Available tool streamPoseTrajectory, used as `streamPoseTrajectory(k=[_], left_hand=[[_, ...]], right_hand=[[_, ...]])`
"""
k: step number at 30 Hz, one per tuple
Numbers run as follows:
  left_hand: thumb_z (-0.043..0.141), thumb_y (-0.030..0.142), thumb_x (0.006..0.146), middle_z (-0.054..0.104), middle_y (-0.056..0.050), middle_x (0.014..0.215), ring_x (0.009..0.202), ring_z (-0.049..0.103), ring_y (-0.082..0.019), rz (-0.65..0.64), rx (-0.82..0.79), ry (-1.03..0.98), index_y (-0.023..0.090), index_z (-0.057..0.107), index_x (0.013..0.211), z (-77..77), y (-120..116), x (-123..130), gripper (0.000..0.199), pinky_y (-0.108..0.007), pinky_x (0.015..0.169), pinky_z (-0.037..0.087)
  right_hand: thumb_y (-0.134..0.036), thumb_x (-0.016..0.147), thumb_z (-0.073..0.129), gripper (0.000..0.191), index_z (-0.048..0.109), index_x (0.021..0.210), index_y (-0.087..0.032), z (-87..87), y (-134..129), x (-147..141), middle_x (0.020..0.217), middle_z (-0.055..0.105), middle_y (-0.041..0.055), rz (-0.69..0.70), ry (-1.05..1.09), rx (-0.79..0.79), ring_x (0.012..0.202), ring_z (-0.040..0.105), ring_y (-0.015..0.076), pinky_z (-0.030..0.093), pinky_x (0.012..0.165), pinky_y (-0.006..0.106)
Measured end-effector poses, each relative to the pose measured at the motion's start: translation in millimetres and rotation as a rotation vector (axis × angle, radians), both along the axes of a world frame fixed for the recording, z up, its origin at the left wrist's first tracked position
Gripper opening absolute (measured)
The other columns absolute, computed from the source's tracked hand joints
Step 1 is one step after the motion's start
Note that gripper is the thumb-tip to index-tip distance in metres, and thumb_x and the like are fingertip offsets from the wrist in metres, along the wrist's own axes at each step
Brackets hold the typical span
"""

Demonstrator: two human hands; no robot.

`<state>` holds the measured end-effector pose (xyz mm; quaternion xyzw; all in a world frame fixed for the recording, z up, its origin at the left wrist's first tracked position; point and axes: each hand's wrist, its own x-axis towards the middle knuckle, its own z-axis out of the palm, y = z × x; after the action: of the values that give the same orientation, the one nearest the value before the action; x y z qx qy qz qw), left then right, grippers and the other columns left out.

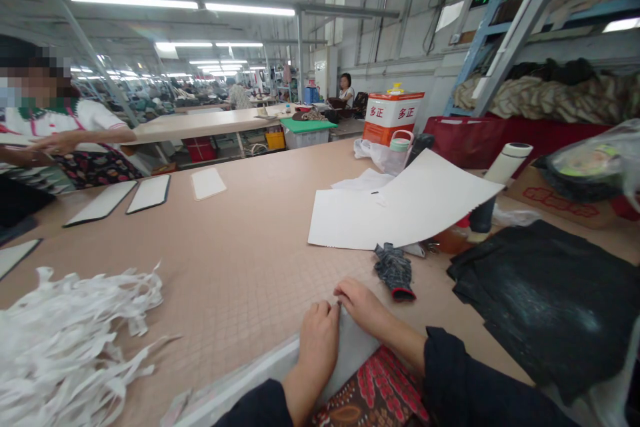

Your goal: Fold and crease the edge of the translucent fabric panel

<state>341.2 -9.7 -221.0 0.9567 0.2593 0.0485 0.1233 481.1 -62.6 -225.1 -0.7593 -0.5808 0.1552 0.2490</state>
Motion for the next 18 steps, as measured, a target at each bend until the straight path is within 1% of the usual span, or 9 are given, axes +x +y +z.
streamPoseTrajectory(k=[2,4,6,9,11,15,16,18], left_hand=[[0.041,0.012,0.083,0.057,-0.005,0.093,0.092,0.05,-0.017,0.056,-0.102,-0.029,0.017,0.057,0.098,1.2,6.1,-2.2,0.022,-0.03,0.081,0.039],[0.042,0.012,0.081,0.057,-0.004,0.091,0.091,0.051,-0.016,0.086,-0.153,-0.031,0.016,0.058,0.092,3.0,12.7,-5.9,0.02,-0.027,0.081,0.039],[0.041,0.012,0.081,0.058,-0.004,0.089,0.089,0.052,-0.015,0.08,-0.156,-0.016,0.016,0.059,0.087,5.2,17.6,-10.6,0.019,-0.026,0.078,0.04],[0.04,0.012,0.083,0.058,-0.003,0.086,0.087,0.052,-0.016,0.038,-0.145,0.006,0.017,0.06,0.082,7.4,18.4,-16.9,0.021,-0.027,0.076,0.04],[0.04,0.012,0.084,0.057,-0.004,0.088,0.087,0.051,-0.017,-0.018,-0.104,0.025,0.017,0.06,0.083,7.4,15.3,-19.5,0.021,-0.03,0.077,0.04],[0.043,0.01,0.084,0.057,-0.005,0.092,0.088,0.05,-0.02,-0.184,0.098,0.093,0.016,0.058,0.091,5.6,10.2,-24.1,0.017,-0.033,0.076,0.041],[0.043,0.011,0.085,0.056,-0.005,0.092,0.087,0.05,-0.02,-0.204,0.13,0.103,0.016,0.057,0.092,5.6,10.4,-26.4,0.017,-0.033,0.075,0.042],[0.043,0.011,0.085,0.056,-0.005,0.091,0.086,0.05,-0.019,-0.2,0.137,0.114,0.016,0.057,0.091,7.0,12.9,-33.9,0.017,-0.032,0.074,0.043]], right_hand=[[-0.007,0.079,0.04,0.022,0.059,0.088,-0.016,-4.7,-6.5,-3.4,0.09,0.06,0.0058,0.056,0.026,0.031,0.089,0.051,0.0152,0.038,0.081,0.025],[-0.007,0.08,0.039,0.024,0.06,0.089,-0.015,-8.9,-11.0,-4.6,0.09,0.06,0.0067,0.086,0.044,0.032,0.088,0.052,0.0159,0.039,0.08,0.026],[-0.007,0.08,0.038,0.027,0.061,0.091,-0.015,-9.1,-13.2,-4.5,0.091,0.061,0.0071,0.1,0.046,0.016,0.089,0.053,0.0162,0.04,0.081,0.027],[-0.007,0.081,0.037,0.03,0.061,0.095,-0.016,-1.4,-15.3,-6.7,0.094,0.06,0.007,0.144,0.01,-0.004,0.092,0.052,0.0166,0.039,0.083,0.028],[-0.006,0.08,0.037,0.031,0.06,0.097,-0.017,5.4,-18.0,-10.7,0.095,0.059,0.0065,0.186,-0.039,-0.009,0.094,0.051,0.0172,0.038,0.084,0.029],[-0.007,0.082,0.038,0.029,0.059,0.097,-0.02,11.3,-25.4,-17.9,0.096,0.058,0.0045,0.263,-0.135,-0.004,0.093,0.049,0.0174,0.039,0.082,0.029],[-0.008,0.083,0.039,0.027,0.059,0.097,-0.02,11.0,-27.0,-18.7,0.095,0.058,0.0045,0.275,-0.159,-0.005,0.093,0.049,0.0175,0.039,0.081,0.028],[-0.011,0.084,0.042,0.022,0.058,0.096,-0.019,9.6,-29.2,-19.2,0.096,0.058,0.0053,0.306,-0.212,-0.009,0.093,0.048,0.0181,0.039,0.08,0.029]])
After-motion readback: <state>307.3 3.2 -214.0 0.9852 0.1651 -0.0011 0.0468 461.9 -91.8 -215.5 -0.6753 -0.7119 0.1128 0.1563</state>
